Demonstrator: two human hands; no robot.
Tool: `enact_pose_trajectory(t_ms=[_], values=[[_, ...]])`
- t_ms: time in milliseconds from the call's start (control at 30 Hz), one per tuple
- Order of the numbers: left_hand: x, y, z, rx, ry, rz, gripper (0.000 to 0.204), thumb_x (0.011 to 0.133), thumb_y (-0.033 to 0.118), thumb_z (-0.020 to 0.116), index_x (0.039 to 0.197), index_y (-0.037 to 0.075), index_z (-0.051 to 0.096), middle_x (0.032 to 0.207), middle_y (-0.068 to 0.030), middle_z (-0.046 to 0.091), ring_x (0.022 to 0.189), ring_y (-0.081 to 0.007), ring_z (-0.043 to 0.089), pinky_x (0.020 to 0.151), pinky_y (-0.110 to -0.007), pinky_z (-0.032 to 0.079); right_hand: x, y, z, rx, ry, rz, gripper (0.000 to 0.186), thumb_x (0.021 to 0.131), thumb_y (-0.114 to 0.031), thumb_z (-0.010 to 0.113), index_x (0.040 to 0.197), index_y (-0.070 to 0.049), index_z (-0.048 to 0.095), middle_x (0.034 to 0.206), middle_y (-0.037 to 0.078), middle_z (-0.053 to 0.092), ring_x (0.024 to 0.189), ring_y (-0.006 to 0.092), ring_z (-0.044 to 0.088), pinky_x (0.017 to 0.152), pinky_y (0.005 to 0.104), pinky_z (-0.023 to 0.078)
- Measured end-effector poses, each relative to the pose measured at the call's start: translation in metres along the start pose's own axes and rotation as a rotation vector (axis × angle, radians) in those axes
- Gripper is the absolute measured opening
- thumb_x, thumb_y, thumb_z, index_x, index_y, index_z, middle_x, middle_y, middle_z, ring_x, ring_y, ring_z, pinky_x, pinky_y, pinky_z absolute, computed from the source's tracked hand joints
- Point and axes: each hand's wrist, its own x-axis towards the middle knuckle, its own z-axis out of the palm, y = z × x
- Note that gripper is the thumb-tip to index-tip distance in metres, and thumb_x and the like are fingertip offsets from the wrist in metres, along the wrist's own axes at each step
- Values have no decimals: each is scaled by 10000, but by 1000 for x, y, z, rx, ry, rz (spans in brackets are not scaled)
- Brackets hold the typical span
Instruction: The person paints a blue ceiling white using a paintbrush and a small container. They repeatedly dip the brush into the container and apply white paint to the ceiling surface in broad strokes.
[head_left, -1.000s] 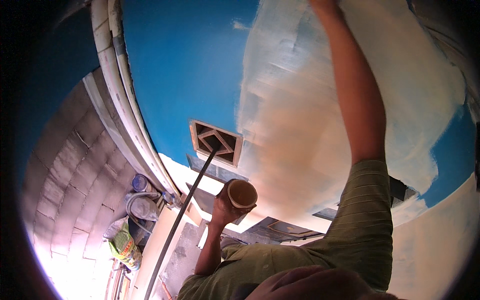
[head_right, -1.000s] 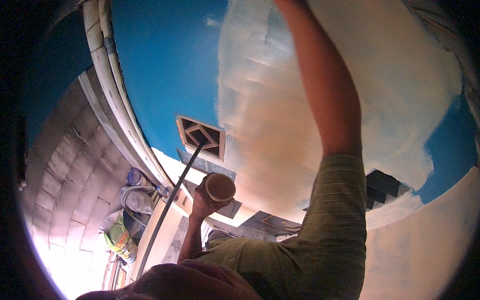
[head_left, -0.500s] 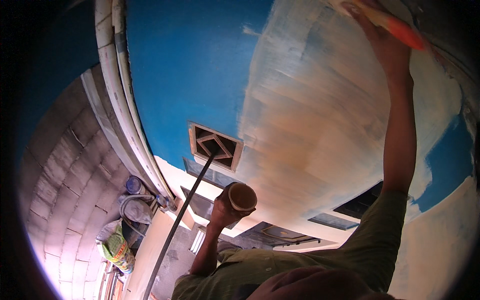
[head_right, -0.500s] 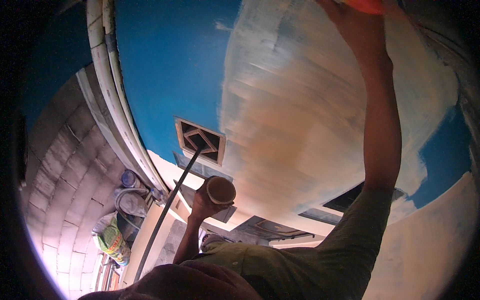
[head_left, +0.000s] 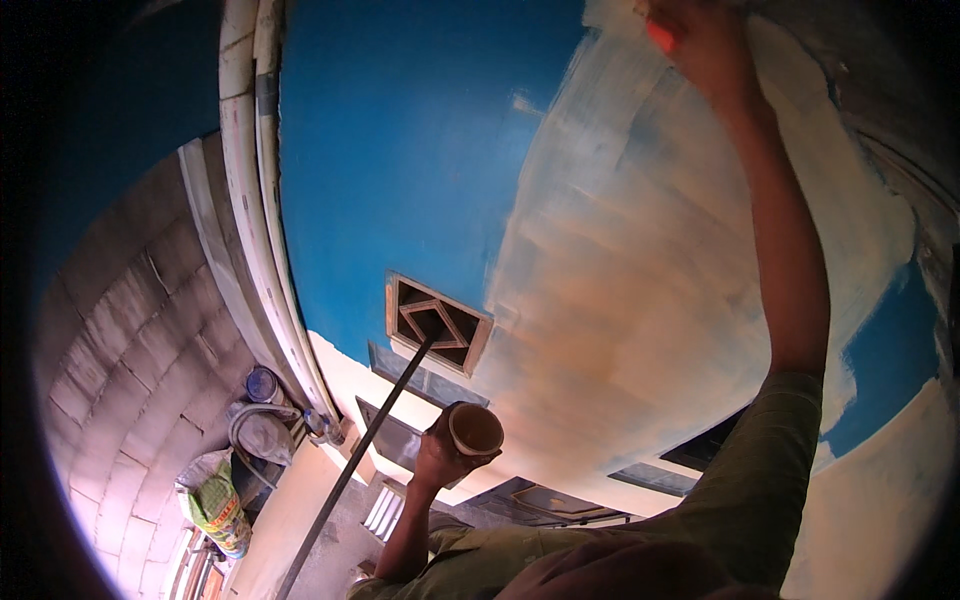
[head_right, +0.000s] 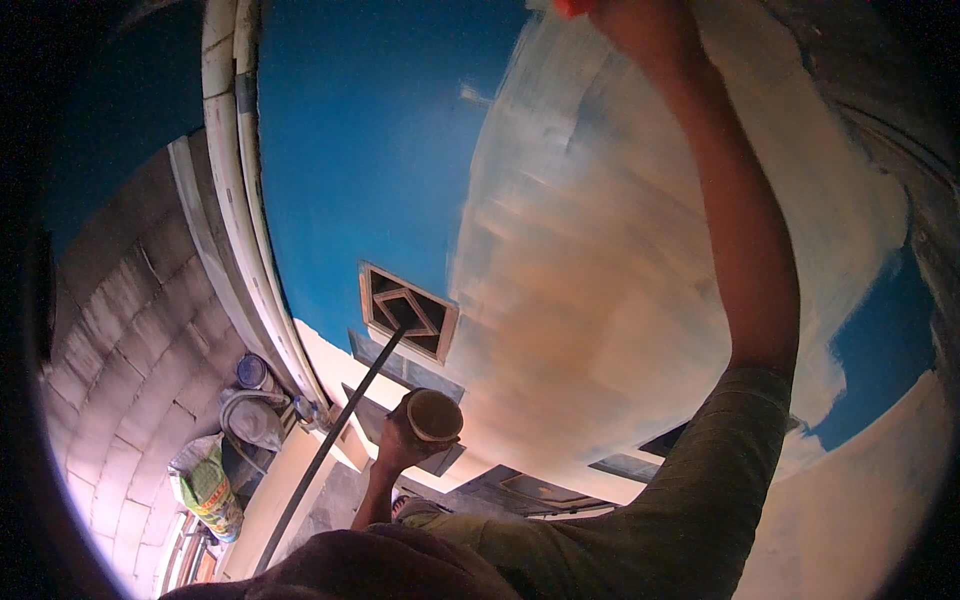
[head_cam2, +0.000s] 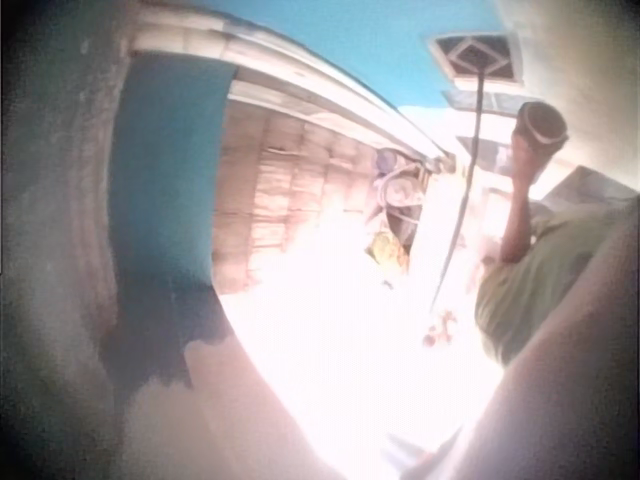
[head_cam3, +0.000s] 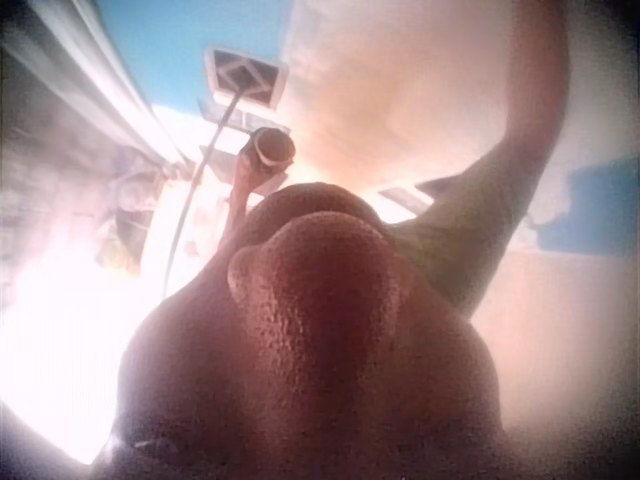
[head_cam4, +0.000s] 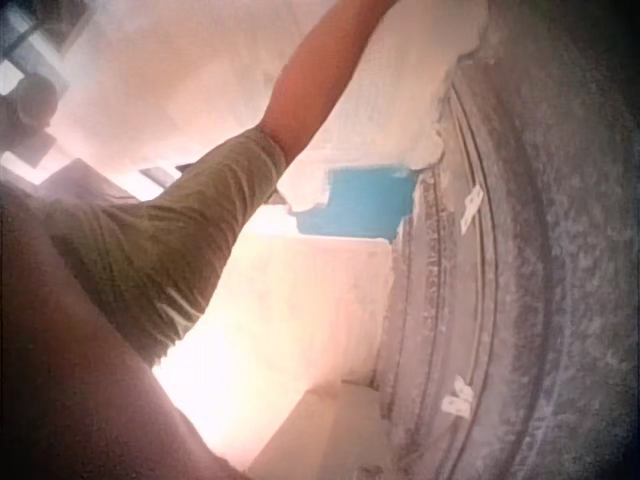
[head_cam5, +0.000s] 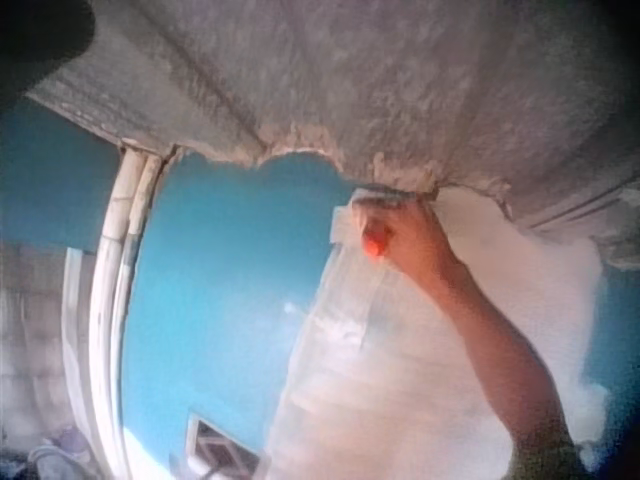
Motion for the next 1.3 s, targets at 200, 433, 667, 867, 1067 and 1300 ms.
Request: enact_pose_trajectory(t_ms=[200, 433, 667, 867, 1067, 1300], values=[[3, -1, -8, 58, 41, -37, 724, 519, 312, 837, 1081, 28, 480, 951, -135, 602, 864, -280, 616, 730, -361, 516, -124, -89, 71, -252, -371, -114, 524, 708, -132, 575, 1218, -175, 467, 810, 85, 628, 623, 194, 616, 551, 340, 505], [-1, -11, -8, 44, 8, 1, 729, 511, 326, 839, 1072, 26, 484, 967, -143, 595, 850, -287, 615, 727, -365, 514, -188, -160, 64, 652, -474, 178, 285, 625, -51, 630, 897, -122, 589, 688, 129, 604, 647, 294, 608, 609, 393, 494], [-6, -13, -4, 44, -8, -20, 726, 503, 304, 848, 1072, 22, 496, 999, -139, 588, 906, -266, 601, 781, -359, 497, -34, -17, 39, -84, -158, 241, 212, 741, -240, 660, 890, -91, 633, 752, 88, 644, 674, 197, 628, 601, 309, 501], [-6, -16, 5, -13, 0, -70, 730, 503, 294, 850, 1075, 23, 488, 989, -139, 591, 903, -265, 601, 781, -364, 497, -7, -5, 19, -321, 57, -67, 139, 727, -177, 606, 759, -43, 611, 666, 119, 613, 593, 260, 594, 564, 353, 468], [-9, -22, 0, 6, 12, -25, 727, 517, 303, 841, 1079, 23, 474, 956, -140, 600, 859, -286, 614, 722, -367, 515, -165, -152, 88, -13, -345, -117, 380, 686, -134, 566, 1053, -46, 520, 778, 102, 603, 628, 211, 615, 479, 330, 490], [-25, -25, -12, 52, -12, -41, 742, 518, 308, 842, 1094, 31, 465, 955, -135, 602, 858, -279, 618, 707, -360, 521, -168, -167, 88, 559, -525, 113, 110, 703, -80, 582, 806, -82, 621, 692, 150, 611, 660, 300, 597, 600, 407, 477]])
